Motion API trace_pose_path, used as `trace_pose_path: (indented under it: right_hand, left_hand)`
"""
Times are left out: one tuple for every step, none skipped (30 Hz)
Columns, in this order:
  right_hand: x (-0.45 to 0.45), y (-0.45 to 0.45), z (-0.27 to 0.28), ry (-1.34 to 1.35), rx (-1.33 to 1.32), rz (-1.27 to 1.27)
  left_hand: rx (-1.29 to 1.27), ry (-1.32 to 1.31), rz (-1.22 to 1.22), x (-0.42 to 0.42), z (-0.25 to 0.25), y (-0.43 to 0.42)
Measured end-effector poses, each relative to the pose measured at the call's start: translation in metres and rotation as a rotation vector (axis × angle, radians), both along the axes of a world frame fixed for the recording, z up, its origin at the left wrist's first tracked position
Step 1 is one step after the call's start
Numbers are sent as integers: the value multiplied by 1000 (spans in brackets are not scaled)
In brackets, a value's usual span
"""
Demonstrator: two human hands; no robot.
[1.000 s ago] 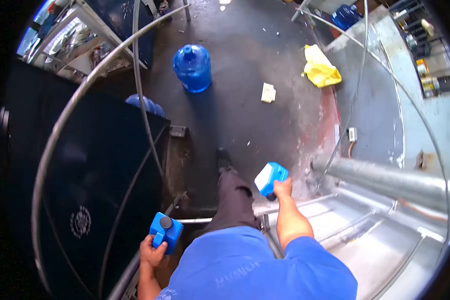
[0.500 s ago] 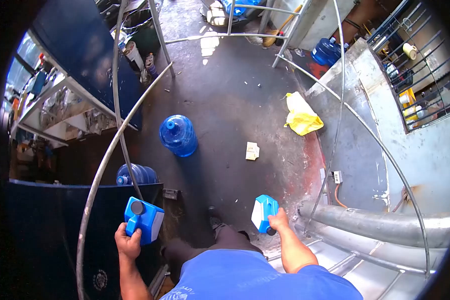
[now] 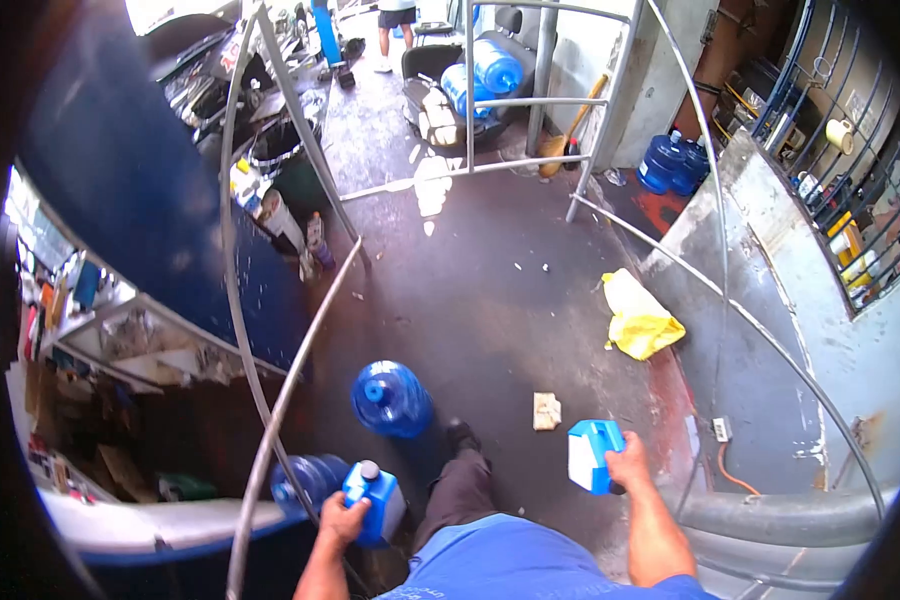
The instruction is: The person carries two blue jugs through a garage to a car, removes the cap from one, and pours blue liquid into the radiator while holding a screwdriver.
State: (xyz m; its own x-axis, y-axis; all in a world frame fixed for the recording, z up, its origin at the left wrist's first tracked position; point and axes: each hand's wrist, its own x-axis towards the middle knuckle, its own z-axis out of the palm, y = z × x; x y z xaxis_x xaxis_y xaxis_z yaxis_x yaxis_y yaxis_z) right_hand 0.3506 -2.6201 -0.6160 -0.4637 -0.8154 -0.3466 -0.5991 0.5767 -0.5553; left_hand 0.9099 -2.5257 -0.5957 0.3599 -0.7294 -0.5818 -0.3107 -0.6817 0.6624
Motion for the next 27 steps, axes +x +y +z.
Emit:
trace_pose_path:
  right_hand:
    - [11,-30,2,-15,-2,1]
    - [19,-58,26,-15,13,13]
    - [22,-89,43,-6,26,28]
    - [23,-119,49,-20,-15,35]
    - [24,-142,54,-36,-48,40]
    - [26,-166,59,-58,-83,44]
    - [29,-193,64,-60,-107,47]
    - [32,-222,70,-62,-134,54]
    - [33,-251,74,-63,-161,65]
    - [32,-283,70,-79,-209,112]
    - [30,-316,58,-93,-251,160]
    - [26,-347,52,-107,-291,210]
    - [44,-384,82,-64,-188,262]
    - [50,-419,83,78,-264,389]
    - [63,-454,93,66,-285,458]
    - [75,-491,101,107,-212,494]
    - [90,-526,105,-17,-186,503]
    - [96,-563,89,-29,-356,587]
    - [115,-595,99,8,-360,608]
    - [134,-626,111,-28,-383,633]
    - [151,-661,116,-56,-363,638]
    - [165,-698,113,-93,-390,652]
    - [183,-733,118,-169,-420,674]
    - [202,-769,118,-316,-408,657]
    - [225,-798,129,-384,-421,669]
    - [243,-833,133,-238,-400,686]
    - [262,-866,132,-258,-433,716]
  left_hand:
    - [32,-22,-23,5,-19,-25]
    - [81,-28,-35,4,-38,-42]
    - [106,14,-8,2,-49,-64]
    - [119,5,-11,1,-59,-90]
    - [141,-6,-16,2,-66,-112]
    - [160,-23,-22,5,-65,-134]
    - [157,-15,-5,9,-61,-155]
    - [152,-8,17,12,-57,-176]
    - [146,1,42,14,-53,-197]
    - [140,13,70,15,-52,-217]
    - [96,53,131,18,-55,-233]
    - [69,14,126,24,-66,-248]
    - [53,-65,108,27,-70,-265]
    - [49,-143,86,26,-69,-282]
    - [14,-124,83,20,-47,-305]
    - [-2,-103,83,13,-23,-324]
    - [11,-91,107,13,-23,-334]
    - [14,-85,127,16,-23,-346]
    - [30,-26,205,16,-29,-347]
    - [28,30,283,16,-35,-358]
    - [45,114,370,14,-29,-370]
    - [47,138,400,16,-31,-380]
    - [46,158,432,19,-36,-388]
    - [46,175,462,24,-41,-395]
    - [69,173,503,25,-44,-405]
    - [110,201,555,29,-52,-415]
    - [141,199,561,33,-59,-426]
